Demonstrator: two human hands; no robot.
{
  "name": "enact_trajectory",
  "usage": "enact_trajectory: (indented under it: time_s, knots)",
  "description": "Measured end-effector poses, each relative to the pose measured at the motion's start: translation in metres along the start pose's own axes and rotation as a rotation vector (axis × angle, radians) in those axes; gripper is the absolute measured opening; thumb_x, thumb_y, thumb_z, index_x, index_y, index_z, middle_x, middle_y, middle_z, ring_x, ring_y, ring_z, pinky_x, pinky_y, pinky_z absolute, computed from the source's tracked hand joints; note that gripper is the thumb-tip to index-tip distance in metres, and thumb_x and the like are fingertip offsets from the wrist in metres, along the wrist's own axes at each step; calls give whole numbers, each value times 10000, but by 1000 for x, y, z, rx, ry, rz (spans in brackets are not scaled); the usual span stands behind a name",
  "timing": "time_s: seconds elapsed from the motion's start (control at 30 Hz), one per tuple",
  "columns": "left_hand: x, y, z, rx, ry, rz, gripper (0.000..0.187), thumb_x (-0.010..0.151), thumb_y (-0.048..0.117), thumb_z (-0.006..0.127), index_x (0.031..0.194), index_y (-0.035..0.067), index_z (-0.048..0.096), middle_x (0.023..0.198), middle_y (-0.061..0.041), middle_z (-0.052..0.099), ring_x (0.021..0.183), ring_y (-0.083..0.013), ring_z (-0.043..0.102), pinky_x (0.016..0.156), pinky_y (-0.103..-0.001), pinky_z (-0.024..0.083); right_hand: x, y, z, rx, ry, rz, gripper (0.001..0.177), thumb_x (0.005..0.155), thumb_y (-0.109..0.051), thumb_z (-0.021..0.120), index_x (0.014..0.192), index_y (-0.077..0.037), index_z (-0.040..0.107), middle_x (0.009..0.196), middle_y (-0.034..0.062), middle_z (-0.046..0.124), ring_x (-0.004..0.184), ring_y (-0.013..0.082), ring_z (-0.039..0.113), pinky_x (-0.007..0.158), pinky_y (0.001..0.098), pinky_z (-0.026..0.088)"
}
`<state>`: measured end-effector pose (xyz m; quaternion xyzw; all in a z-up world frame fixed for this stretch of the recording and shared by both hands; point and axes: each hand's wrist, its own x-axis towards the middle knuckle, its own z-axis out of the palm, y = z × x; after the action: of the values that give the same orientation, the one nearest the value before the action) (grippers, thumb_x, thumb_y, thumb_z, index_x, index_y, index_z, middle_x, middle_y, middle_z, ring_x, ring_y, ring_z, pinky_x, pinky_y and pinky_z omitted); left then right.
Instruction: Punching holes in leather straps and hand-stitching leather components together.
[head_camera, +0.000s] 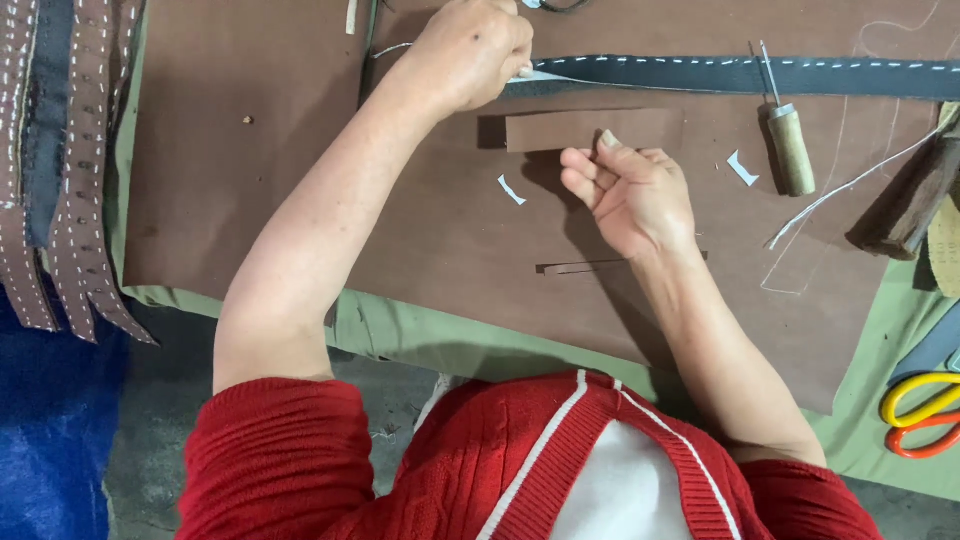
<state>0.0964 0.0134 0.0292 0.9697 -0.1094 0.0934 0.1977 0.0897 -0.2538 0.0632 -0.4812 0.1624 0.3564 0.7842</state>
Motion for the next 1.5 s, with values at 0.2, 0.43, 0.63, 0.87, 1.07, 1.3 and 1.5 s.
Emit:
enact_trajectory:
  time_s: [0.2,0.43,0.63,0.87,1.07,1.3,1.5]
  knots:
    - [10,1,-18,-211,-208,-115,245,996,49,581,806,36,735,930,-47,788,894,-232,737,677,-354,536,7,0,24,37,68,-1,103,956,-2,674,890,76,660,888,278,733,923,331,784,834,395,695]
    - [5,1,-23,-193,-186,-105,174,998,116,690,841,69,750,929,-70,710,817,-242,657,663,-384,501,-1,10,31,-538,-228,-229,243,948,6,603,1029,-140,426,601,75,496,480,224,585,427,320,468]
    - [2,2,-26,-165,-177,-85,367,1036,103,713,685,67,613,740,-15,632,634,-193,565,546,-361,409,9,0,52,-824,-195,-132,331,861,-8,550,1152,-162,581,656,17,519,429,111,427,361,270,415]
    - [4,0,-7,-47,-124,-21,336,827,-62,484,632,121,281,560,3,240,500,-184,247,495,-375,202,15,-3,51,-445,-92,31,200,801,41,567,911,-110,638,724,25,565,373,136,423,338,296,333]
    - [1,16,2,39,131,145,137,860,96,785,949,99,681,880,-64,623,805,-304,626,503,-438,493,13,-4,51,-403,-118,33,178,836,63,567,864,-112,583,697,25,520,398,136,440,347,297,382]
    - [-7,29,-3,20,66,128,76,927,47,751,939,50,675,957,-108,610,846,-318,573,650,-457,499,14,-6,32,-251,-153,24,265,887,83,558,1028,-128,634,746,17,535,439,118,441,398,283,363]
    - [-20,25,-14,79,21,58,140,1001,62,712,918,69,600,918,-92,600,791,-309,577,686,-465,501,22,-18,4,-129,-132,11,242,877,77,555,938,-155,582,867,26,626,481,135,471,440,302,344]
